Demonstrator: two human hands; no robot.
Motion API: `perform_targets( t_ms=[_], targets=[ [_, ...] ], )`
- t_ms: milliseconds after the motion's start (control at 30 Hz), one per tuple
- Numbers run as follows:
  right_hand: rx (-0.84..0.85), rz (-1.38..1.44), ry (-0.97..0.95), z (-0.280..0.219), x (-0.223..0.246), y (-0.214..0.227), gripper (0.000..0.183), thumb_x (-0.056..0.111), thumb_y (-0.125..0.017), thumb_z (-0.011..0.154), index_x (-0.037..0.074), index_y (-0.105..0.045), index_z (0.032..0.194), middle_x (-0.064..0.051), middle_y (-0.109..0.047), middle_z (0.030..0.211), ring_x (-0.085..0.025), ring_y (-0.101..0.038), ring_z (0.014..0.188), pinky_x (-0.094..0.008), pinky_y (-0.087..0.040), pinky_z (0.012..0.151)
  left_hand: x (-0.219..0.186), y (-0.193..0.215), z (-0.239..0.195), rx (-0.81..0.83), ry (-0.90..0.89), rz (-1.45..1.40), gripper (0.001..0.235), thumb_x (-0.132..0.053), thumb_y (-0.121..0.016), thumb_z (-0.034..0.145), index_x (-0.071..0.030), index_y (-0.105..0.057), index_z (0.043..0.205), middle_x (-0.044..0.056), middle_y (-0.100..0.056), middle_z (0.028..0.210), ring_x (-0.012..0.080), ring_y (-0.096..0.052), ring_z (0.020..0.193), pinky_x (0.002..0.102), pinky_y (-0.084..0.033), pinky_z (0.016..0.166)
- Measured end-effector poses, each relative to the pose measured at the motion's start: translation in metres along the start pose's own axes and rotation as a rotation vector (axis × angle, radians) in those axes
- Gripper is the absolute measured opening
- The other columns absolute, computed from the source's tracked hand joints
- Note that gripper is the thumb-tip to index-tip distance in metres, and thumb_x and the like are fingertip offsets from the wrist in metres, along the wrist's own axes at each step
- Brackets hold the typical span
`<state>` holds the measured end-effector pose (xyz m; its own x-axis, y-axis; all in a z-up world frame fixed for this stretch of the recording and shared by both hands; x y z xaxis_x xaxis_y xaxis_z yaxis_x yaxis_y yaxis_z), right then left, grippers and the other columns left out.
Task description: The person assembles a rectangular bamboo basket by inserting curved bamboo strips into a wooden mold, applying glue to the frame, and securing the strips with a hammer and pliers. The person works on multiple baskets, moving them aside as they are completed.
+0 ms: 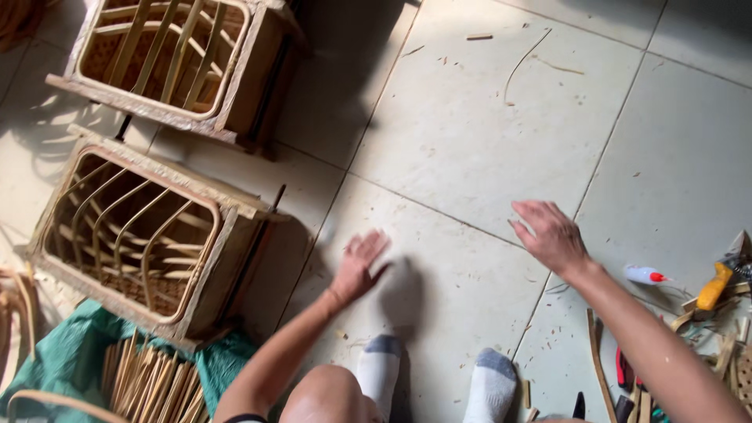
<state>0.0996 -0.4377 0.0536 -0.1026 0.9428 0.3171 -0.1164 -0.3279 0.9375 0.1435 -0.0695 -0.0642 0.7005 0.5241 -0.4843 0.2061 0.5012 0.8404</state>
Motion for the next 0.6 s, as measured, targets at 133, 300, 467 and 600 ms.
perform_targets(
  t_ms=[133,300,467,600],
  targets=[
    [0.086,-0.071,-0.009,0.082,-0.026,0.003,0.045,0.024,-0.071,0.088,0.011,-0.064,0.131,-0.008,-0.066,0.127,-0.029,-0.062,0.115,-0.042,-0.054,0.093,0.096,0.039,0.111,-0.149,0.15,0.229,0.058,-0.036,-0.068,0.097,-0.005,-0.054,0.144,0.024,-0.046,0.155,0.0412,-0.042,0.144,0.057,-0.033,0.116],
    [0.188,-0.074,-0.083,0.187,-0.068,-0.034,0.045,0.023,-0.069,0.093,0.013,-0.062,0.136,-0.008,-0.065,0.13,-0.031,-0.061,0.117,-0.044,-0.053,0.095,0.199,0.044,0.191,-0.271,0.733,-0.043,0.064,-0.045,-0.054,0.103,-0.008,-0.044,0.154,0.021,-0.044,0.158,0.0405,-0.039,0.145,0.052,-0.032,0.123],
    [0.139,-0.1,-0.127,0.3,-0.103,-0.085,0.065,0.026,-0.069,0.095,0.004,-0.046,0.151,-0.017,-0.045,0.155,-0.039,-0.044,0.137,-0.05,-0.041,0.109,0.224,0.01,0.192,-0.282,0.737,0.119,0.071,-0.053,-0.05,0.103,-0.008,-0.039,0.157,0.022,-0.03,0.165,0.0411,-0.024,0.152,0.056,-0.012,0.123],
    [0.07,-0.095,-0.083,0.35,-0.104,-0.121,0.077,0.039,-0.065,0.1,-0.001,-0.035,0.158,-0.026,-0.03,0.165,-0.045,-0.027,0.149,-0.054,-0.026,0.116,0.215,0.001,0.173,-0.263,0.738,0.166,0.071,-0.055,-0.049,0.109,-0.009,-0.038,0.163,0.02,-0.03,0.168,0.0406,-0.024,0.155,0.057,-0.013,0.127]
  ],
)
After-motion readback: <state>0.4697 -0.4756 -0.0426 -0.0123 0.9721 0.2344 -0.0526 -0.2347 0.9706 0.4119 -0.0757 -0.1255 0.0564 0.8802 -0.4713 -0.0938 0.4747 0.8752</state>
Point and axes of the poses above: each hand's wrist, its own z-axis towards the middle knuckle, its own y-axis out of the back of the hand, x = y × z, the point moved 7 cm from there along z, towards the middle knuckle
